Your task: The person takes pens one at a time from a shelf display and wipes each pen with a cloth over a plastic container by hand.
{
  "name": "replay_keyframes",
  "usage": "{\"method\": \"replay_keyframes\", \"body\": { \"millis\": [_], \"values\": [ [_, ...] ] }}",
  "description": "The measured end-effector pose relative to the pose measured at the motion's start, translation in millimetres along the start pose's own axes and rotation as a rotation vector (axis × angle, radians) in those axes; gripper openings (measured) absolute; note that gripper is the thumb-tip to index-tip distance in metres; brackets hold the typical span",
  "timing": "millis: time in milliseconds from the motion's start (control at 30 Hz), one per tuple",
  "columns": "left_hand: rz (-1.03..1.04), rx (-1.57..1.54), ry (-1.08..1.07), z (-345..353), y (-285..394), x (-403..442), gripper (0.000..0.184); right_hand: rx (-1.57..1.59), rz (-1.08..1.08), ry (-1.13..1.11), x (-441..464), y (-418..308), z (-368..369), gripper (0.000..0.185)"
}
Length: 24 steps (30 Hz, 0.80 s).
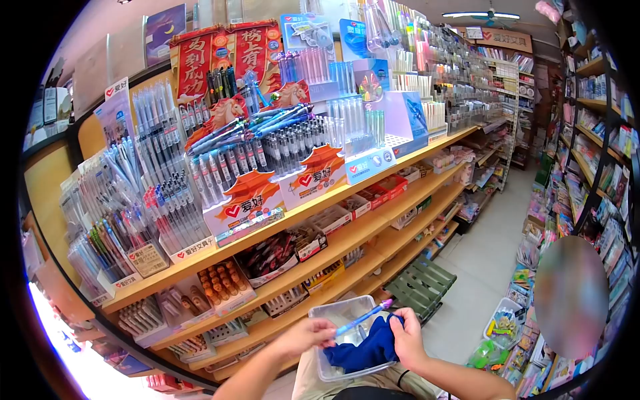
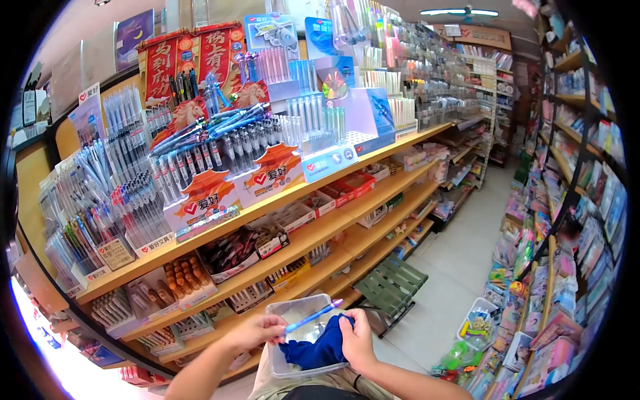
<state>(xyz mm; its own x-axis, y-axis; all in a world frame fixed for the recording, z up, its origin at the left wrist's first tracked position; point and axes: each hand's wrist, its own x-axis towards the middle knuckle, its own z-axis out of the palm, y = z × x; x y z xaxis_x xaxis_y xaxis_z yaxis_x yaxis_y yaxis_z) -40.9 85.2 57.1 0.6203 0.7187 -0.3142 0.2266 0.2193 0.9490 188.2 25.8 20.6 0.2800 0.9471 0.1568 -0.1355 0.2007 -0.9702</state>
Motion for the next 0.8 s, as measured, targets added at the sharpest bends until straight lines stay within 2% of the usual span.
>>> {"method": "replay_keyframes", "body": {
  "millis": [133, 233, 267, 467, 567, 700, 733, 800],
  "values": [
    [0.036, -0.175, -0.058, 40.1, -24.8, 14.8, 0.019, -0.269, -0.310, 0.076, 11.1, -11.9, 3.7, 0.009],
    [0.053, -0.226, -0.045, 60.0, -31.8, 18.6, 0.020, -0.211, -0.434, 0.080, 16.5, -22.8, 10.6, 0.008],
    [0.064, -0.244, -0.041, 63.7, -33.4, 18.2, 0.019, -0.104, -0.381, 0.027, 18.4, -26.1, 11.4, 0.007],
    [0.095, -0.196, 0.024, 70.2, -46.9, 14.9, 0.015, 0.074, -0.121, -0.169, 24.9, -34.9, 15.4, 0.007],
    [0.107, -0.219, 0.034, 73.6, -44.1, 11.0, 0.017, 0.007, -0.230, -0.297, 24.9, -32.2, 20.1, 0.007],
    [0.160, -0.277, 0.045, 76.3, -43.1, 7.9, 0.022, -0.364, -0.422, -0.435, 23.0, -20.3, 20.5, 0.009],
    [0.172, -0.287, 0.068, 75.7, -44.1, 8.4, 0.022, -0.359, -0.474, -0.418, 20.2, -16.2, 22.9, 0.008],
    [0.198, -0.306, 0.117, 73.8, -46.6, 9.6, 0.023, -0.240, -0.286, -0.467, 2.2, -18.4, 28.5, 0.008]
  ]
}}
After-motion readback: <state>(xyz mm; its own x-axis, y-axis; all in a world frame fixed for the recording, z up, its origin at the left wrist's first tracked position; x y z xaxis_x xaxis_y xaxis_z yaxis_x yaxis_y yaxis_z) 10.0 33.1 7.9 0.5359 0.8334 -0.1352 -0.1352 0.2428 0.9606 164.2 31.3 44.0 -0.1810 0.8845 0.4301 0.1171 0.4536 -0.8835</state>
